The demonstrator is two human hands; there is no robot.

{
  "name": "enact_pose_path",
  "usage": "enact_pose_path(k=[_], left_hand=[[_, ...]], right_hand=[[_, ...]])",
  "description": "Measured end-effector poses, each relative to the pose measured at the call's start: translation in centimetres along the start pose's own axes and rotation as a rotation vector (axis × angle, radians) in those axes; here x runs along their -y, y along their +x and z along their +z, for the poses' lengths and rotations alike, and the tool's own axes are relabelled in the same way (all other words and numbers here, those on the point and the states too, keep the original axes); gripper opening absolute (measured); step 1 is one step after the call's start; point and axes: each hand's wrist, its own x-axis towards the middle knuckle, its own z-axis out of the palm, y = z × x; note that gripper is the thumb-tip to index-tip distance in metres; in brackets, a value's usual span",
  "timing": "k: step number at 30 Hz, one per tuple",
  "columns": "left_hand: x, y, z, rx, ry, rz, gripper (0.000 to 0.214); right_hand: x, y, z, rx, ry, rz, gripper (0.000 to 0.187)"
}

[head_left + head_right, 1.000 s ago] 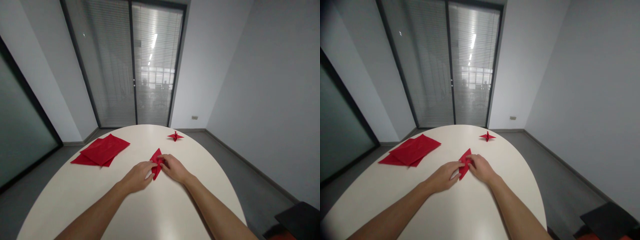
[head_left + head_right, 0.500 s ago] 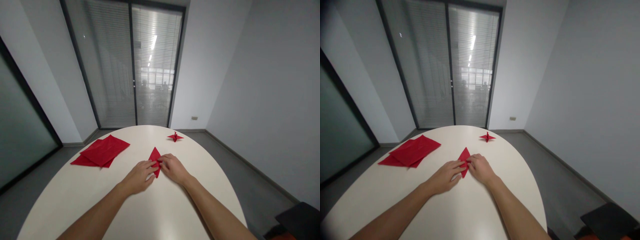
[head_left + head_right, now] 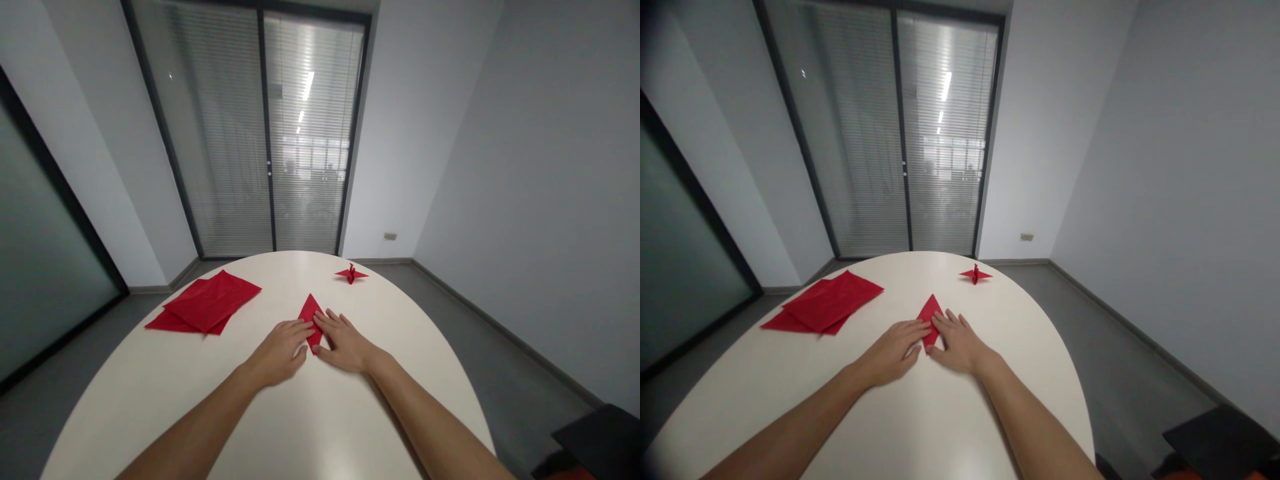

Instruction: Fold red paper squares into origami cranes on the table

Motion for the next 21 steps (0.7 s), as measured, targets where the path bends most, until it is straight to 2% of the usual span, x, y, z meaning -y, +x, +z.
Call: enact_pose_path(k=[4, 8, 11, 15, 21], left_hand=[[-0.3, -0.1, 0.0, -0.021, 0.009, -0.018, 0.042], [-0.3, -0.3, 0.2, -0.027, 0.013, -0.013, 0.040], [-0.1, -0.4, 0.3, -0.041, 0.010, -0.008, 0.038], [0.0, -0.5, 0.1, -0.058, -0.010, 0.004, 0.041], [-0.1, -0.8, -0.6, -0.055, -0.014, 0.019, 0.045]], right_hand=[[-0.1, -0.3, -0.2, 0.055, 0.018, -0.025, 0.083], [0.1, -0.5, -0.4, 0.053, 0.004, -0.043, 0.077], [0.5, -0.5, -0.5, 0.002, -0.009, -0.024, 0.069], [1.1, -0.2, -0.1, -0.088, -0.037, -0.003, 0.067], [0.9, -0.1, 0.3, -0.097, -0.069, -0.027, 0.072]])
